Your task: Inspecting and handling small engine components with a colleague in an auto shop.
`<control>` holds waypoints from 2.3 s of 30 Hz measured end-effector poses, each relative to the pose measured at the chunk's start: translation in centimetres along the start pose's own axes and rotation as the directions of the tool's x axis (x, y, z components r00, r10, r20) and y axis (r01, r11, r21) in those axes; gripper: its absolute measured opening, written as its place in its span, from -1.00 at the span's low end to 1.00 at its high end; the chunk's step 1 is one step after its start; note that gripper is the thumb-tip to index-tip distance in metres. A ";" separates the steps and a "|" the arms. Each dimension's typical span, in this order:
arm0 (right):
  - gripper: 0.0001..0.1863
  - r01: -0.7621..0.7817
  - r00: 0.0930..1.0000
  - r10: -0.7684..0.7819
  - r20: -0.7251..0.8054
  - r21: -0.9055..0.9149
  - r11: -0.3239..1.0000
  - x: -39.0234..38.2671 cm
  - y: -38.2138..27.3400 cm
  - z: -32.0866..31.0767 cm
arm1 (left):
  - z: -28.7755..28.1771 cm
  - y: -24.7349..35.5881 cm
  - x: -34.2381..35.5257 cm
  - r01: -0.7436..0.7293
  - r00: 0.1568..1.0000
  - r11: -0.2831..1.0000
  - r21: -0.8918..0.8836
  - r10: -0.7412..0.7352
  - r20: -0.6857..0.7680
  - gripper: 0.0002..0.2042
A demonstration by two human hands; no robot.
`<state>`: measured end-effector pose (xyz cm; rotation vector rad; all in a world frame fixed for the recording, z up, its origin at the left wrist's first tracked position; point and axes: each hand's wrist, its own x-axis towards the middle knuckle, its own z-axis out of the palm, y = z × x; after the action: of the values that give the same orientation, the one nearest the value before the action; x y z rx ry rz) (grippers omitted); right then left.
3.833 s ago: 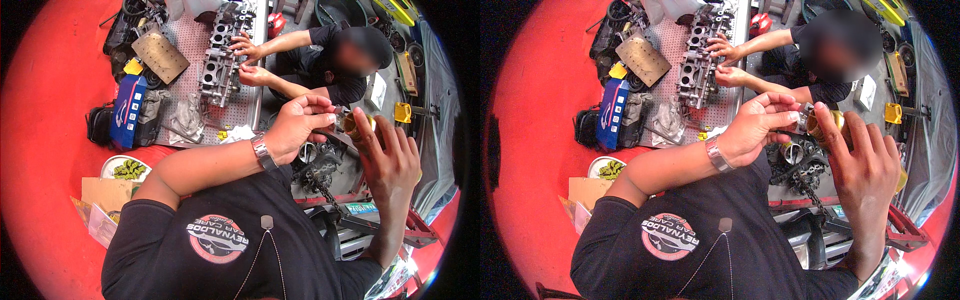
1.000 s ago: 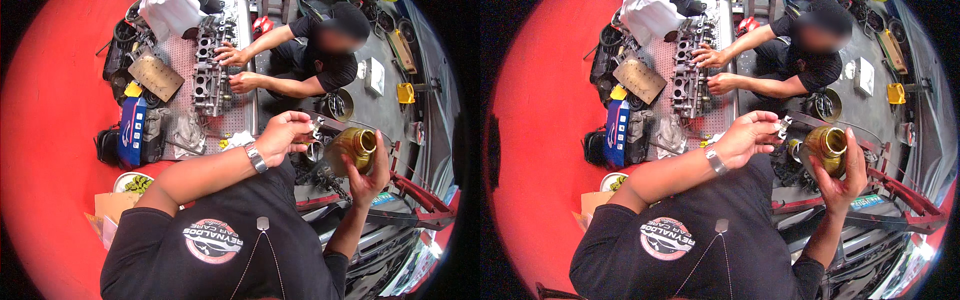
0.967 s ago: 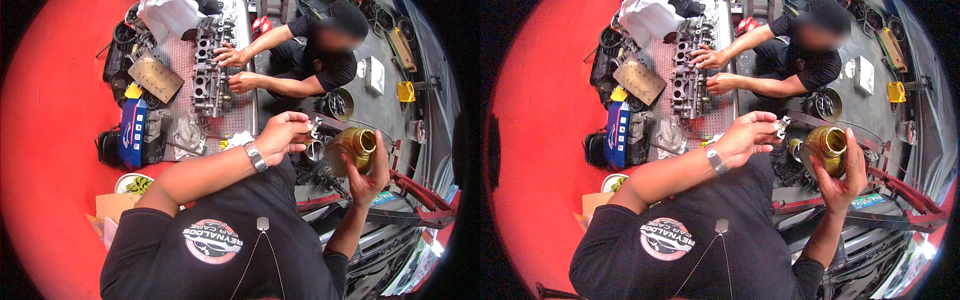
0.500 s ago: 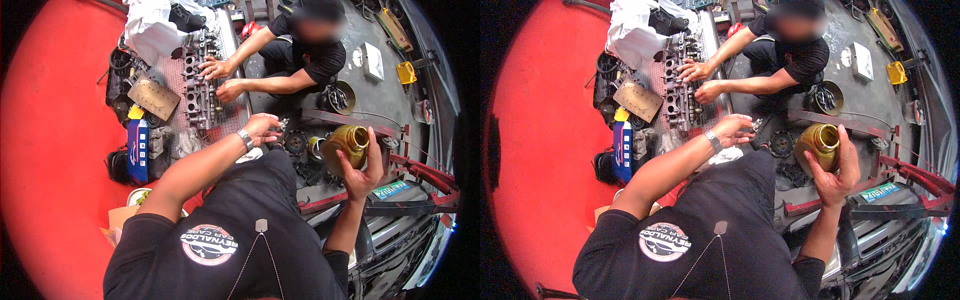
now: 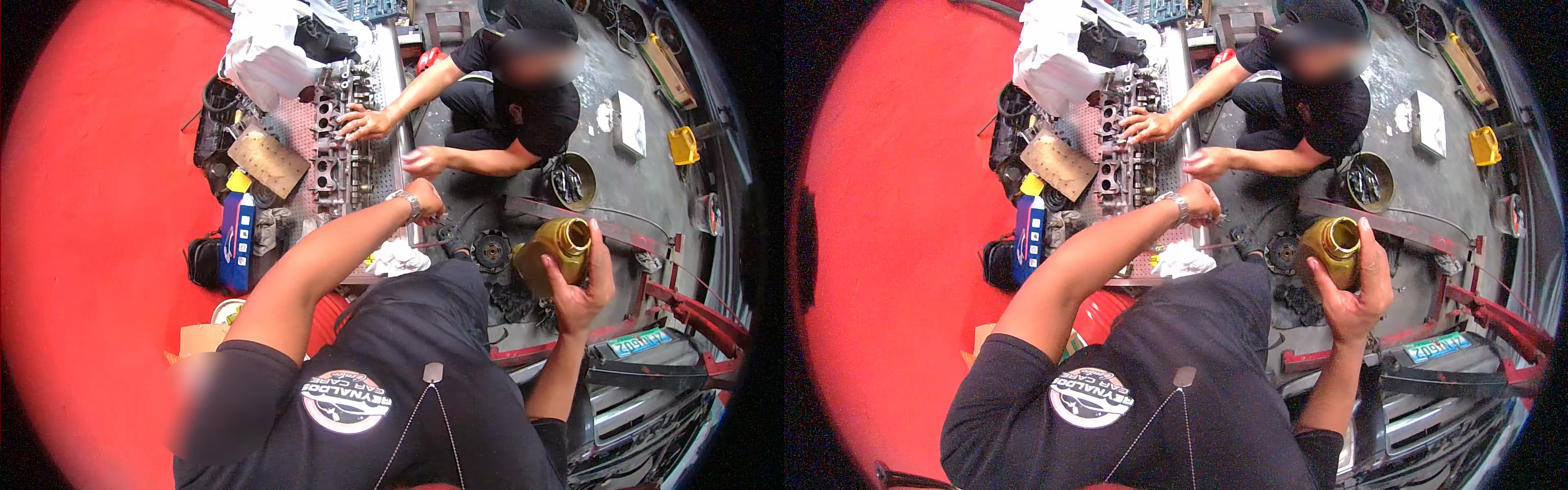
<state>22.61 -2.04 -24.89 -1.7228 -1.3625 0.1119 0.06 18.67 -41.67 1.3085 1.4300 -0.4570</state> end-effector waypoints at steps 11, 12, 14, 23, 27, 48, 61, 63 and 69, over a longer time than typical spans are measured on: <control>-0.18 0.022 1.000 -0.022 0.003 0.096 0.995 1.3 2.4 0.5 | -0.7 0.6 1.2 -0.254 0.965 0.921 -0.295 0.261 -0.017 -0.83; -0.17 0.016 1.000 -0.017 0.008 0.111 0.994 1.4 2.6 0.6 | -0.6 0.2 1.7 -0.270 0.956 0.907 -0.322 0.293 0.026 -0.82; -0.17 0.030 0.999 -0.031 0.013 0.104 0.994 1.7 3.0 0.6 | -0.3 -0.2 2.2 -0.278 0.942 0.895 -0.349 0.324 0.082 -0.83; -0.18 0.060 0.997 -0.063 0.043 0.072 0.996 2.8 3.8 0.5 | -0.9 -0.3 3.5 -0.369 0.909 0.902 -0.225 0.401 0.118 -0.78; -0.18 0.063 0.997 -0.066 0.041 0.071 0.995 2.9 4.1 0.6 | -0.6 0.2 2.6 -0.665 0.720 0.691 0.283 0.694 -0.002 -0.76; -0.19 0.074 0.997 -0.077 0.032 0.082 0.994 2.5 3.5 2.4 | 1.3 -4.5 -1.8 -0.625 0.440 0.471 0.622 0.871 -0.217 -0.66; -0.18 0.203 0.978 -0.205 0.037 0.066 0.977 1.0 -0.3 4.9 | -9.0 -12.6 -2.2 -0.450 0.346 0.848 0.279 0.454 -0.821 -0.70; -0.18 0.182 0.980 -0.187 0.061 0.082 0.980 0.6 -1.0 5.3 | -11.6 -12.4 -1.3 -0.466 0.260 0.842 0.270 0.422 -0.869 -0.67; -0.11 0.144 0.985 -0.151 0.086 0.081 0.986 -1.3 -2.3 5.4 | -16.7 -13.1 1.4 -0.412 0.210 0.749 0.520 0.633 -0.745 -0.63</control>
<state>17.39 0.02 -27.06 -1.5660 -1.5298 0.1581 -18.52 29.06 -42.10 2.3184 1.6050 0.7792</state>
